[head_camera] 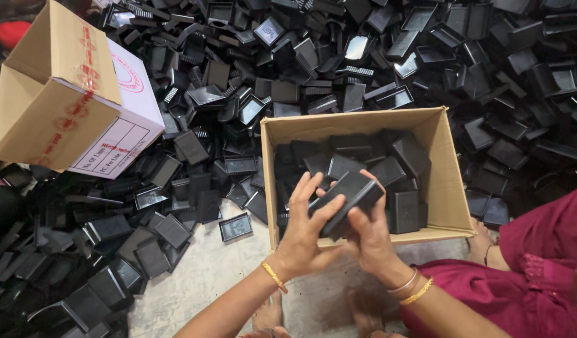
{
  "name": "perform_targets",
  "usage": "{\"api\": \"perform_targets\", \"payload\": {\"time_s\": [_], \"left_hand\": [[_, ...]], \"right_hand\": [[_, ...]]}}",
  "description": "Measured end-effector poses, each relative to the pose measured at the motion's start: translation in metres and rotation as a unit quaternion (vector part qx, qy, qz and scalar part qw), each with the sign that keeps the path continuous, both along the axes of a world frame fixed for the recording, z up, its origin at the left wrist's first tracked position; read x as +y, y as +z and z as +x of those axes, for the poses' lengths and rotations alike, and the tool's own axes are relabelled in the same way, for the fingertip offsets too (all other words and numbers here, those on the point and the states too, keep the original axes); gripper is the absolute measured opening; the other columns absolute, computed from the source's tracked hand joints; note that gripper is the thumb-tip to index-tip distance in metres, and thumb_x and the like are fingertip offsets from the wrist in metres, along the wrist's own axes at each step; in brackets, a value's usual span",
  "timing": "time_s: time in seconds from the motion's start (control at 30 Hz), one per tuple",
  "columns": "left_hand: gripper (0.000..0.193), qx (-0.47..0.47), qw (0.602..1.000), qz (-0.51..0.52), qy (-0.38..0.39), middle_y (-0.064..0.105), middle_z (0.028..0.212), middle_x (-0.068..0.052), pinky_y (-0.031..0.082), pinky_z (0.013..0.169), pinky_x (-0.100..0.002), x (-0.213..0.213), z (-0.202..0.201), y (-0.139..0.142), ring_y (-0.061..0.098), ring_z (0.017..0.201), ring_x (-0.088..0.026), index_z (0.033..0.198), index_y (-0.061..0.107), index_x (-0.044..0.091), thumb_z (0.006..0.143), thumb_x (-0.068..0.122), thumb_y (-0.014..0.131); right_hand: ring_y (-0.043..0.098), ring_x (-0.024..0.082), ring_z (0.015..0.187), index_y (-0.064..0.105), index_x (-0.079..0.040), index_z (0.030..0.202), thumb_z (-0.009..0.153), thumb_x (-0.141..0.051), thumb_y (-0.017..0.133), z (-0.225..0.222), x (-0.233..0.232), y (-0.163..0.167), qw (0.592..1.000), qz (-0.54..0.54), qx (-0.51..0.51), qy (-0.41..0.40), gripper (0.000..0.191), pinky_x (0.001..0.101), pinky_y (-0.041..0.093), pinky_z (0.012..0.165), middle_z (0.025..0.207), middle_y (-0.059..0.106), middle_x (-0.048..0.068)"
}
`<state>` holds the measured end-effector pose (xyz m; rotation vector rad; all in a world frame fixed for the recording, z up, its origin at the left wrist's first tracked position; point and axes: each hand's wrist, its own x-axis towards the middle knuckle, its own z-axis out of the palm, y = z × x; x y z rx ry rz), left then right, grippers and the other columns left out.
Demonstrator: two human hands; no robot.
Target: The person sits on the floor and repeatedly picks up small black plastic cases from a large pile, briefly inspects them, and places them into a cardboard box. The process continues with many identical items being handled one at a time.
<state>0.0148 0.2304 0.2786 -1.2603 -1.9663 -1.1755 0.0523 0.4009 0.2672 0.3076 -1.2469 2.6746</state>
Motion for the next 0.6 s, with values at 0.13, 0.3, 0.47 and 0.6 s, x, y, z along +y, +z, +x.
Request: {"api": "perform_targets", "payload": {"time_s": [0.13, 0.3, 0.47, 0.6], "left_hand": [[0.052, -0.125, 0.988, 0.087, -0.026, 0.069, 0.133, -0.017, 0.056, 0.107, -0.04, -0.012, -0.007, 0.004, 0.069, 0.123, -0.029, 0.14, 0.058, 0.003, 0.089, 0.001, 0.07], [0.043, -0.301, 0.949, 0.05, -0.075, 0.078, 0.109, -0.013, 0.059, 0.086, -0.032, -0.023, -0.013, -0.015, 0.077, 0.098, -0.017, 0.131, 0.061, 0.001, 0.092, 0.008, 0.074], [0.033, -0.116, 0.977, 0.15, 0.097, 0.069, 0.121, -0.013, 0.05, 0.105, -0.04, -0.08, -0.072, -0.063, 0.065, 0.116, -0.03, 0.132, 0.062, 0.002, 0.1, 0.005, 0.069], [0.031, -0.275, 0.888, -0.007, 0.369, 0.072, 0.119, -0.016, 0.055, 0.098, -0.042, -0.157, -0.127, -0.135, 0.069, 0.112, -0.032, 0.124, 0.066, 0.005, 0.096, 0.018, 0.068]], "right_hand": [[0.05, 0.017, 0.139, 0.027, -0.02, 0.155, 0.093, -0.018, 0.065, -0.011, 0.012, -0.019, 0.999, 0.004, -0.041, 0.033, 0.072, 0.0382, 0.047, 0.111, 0.154, 0.042, 0.002], [0.063, 0.021, 0.106, 0.063, -0.001, 0.13, 0.095, -0.002, 0.071, -0.013, 0.044, -0.024, 0.95, 0.292, 0.006, -0.116, 0.036, 0.0347, 0.051, 0.099, 0.116, 0.065, 0.012], [0.057, 0.032, 0.125, 0.051, 0.003, 0.137, 0.079, -0.015, 0.084, -0.036, 0.078, 0.024, 0.673, 0.644, 0.097, -0.351, 0.069, 0.0406, 0.048, 0.106, 0.135, 0.057, 0.02], [0.036, 0.038, 0.144, 0.024, 0.004, 0.158, 0.076, -0.026, 0.09, -0.029, 0.073, 0.027, 0.7, 0.623, 0.064, -0.342, 0.109, 0.046, 0.04, 0.112, 0.158, 0.031, 0.025]]}}
